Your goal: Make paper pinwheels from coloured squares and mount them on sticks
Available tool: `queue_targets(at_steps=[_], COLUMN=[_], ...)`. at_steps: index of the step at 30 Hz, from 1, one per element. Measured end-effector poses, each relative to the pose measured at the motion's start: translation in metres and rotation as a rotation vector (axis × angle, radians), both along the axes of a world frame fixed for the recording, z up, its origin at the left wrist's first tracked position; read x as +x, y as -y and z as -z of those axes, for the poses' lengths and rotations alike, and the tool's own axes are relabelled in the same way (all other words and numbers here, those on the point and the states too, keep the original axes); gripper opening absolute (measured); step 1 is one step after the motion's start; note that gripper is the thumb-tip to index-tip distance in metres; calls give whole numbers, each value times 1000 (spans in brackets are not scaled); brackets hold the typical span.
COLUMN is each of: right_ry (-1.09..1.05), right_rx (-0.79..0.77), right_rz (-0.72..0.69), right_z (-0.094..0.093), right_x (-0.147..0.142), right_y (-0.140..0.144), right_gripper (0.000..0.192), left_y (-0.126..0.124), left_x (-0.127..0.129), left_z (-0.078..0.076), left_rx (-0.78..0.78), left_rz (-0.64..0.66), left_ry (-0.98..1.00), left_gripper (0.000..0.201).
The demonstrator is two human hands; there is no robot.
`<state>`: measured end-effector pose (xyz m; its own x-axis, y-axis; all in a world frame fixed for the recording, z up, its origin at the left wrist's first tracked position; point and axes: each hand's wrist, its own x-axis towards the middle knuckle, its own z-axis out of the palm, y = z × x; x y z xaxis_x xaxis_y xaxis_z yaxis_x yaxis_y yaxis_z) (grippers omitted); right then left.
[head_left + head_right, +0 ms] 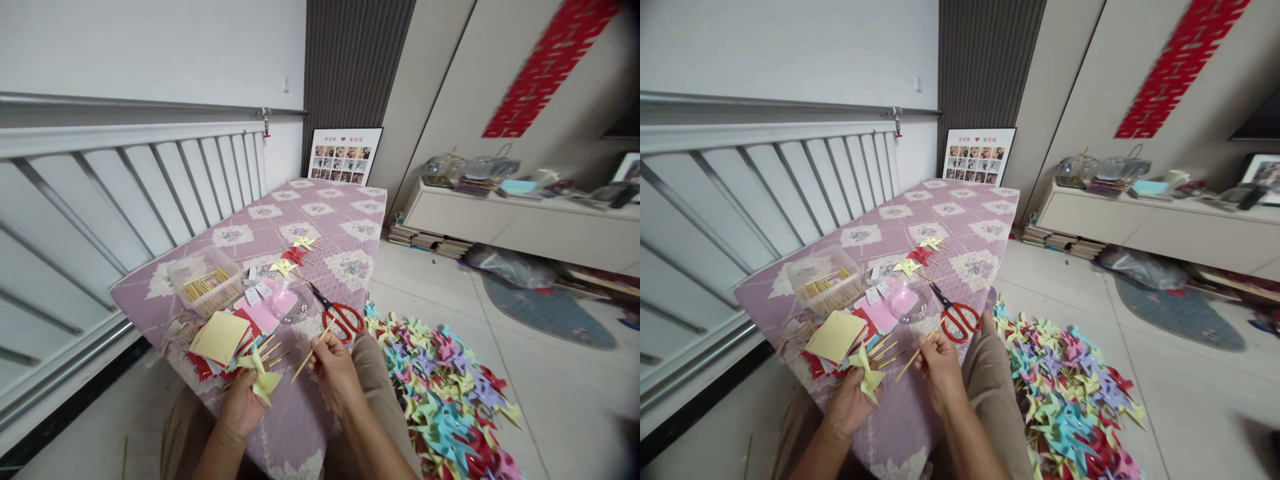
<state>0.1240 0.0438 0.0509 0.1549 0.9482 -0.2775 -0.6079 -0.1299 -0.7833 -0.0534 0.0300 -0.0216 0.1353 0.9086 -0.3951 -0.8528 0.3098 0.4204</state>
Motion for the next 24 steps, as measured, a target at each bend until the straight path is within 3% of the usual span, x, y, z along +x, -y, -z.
queue_targets(at_steps=[24], right_ry=[181], right_rx=[33], right_rz=[-6], right_z=[8], right_x=[-1], right_y=[0], right_gripper=[36], left_y=[0], left_x=[0], left_z=[5], left_rx=[30], left_rz=[-1], left_ry=[12], left_gripper=[27])
